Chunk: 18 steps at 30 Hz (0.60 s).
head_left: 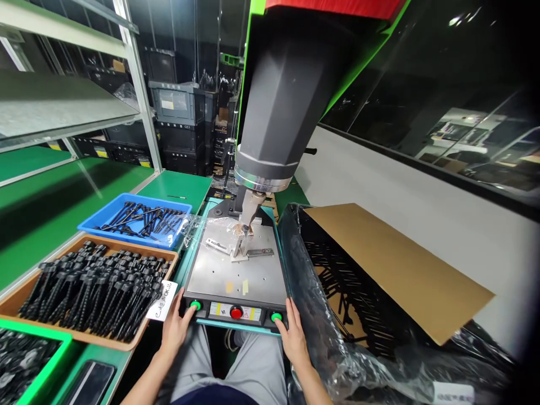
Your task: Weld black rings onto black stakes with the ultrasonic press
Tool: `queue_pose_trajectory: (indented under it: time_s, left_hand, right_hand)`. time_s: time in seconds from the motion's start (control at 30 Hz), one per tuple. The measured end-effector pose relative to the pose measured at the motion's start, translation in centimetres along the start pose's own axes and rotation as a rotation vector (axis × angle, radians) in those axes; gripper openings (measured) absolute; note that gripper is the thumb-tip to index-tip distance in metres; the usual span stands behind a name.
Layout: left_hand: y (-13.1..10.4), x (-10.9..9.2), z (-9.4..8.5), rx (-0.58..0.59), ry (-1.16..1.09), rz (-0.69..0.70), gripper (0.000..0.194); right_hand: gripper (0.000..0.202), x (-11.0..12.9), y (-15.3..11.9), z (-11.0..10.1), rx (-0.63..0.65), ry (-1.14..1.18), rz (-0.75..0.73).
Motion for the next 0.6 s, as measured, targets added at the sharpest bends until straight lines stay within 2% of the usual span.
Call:
queue_pose_trajectory:
  time_s: [0.1,0.3,0.43,0.53,0.6]
  left_hand:
    - [0.1,0.2,0.1,-0.003,0.013,0.014,0.071]
    - [0.5,0.5,0.2,0.064,0.05,0.028,0.071]
    - [0.7,0.9,0.2,0.081,0.052,0.042,0.069]
    - [0.5,0.7,0.1,0.065,0.029,0.045,0.064]
    - [0.2,-0.1,-0.4,0.004,0.006,0.055,0.058]
  right_hand:
    - [0.063,-0.1,-0.2,0.0,-0.016,0.004,-0.007]
    - [0.07,-0.8,-0.2,0.3,0.06,0.047,0.057]
    - [0.072,-1.1,-0.2,0.4,0.061,0.062,0.09]
    - [0.073,-1.1,-0.1,0.4,0.044,0.066,0.09]
    - [0.073,-1.1,-0.1,0.4,0.038,0.068,0.085]
Point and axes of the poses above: each hand's wrist, its own y-axis towards the middle knuckle, its own z-axis out of the palm, x = y × z, the point moved 7 cm from there along y, towards the middle knuckle, and after that the axes turned 2 degrees about x, right-handed, at the moved point
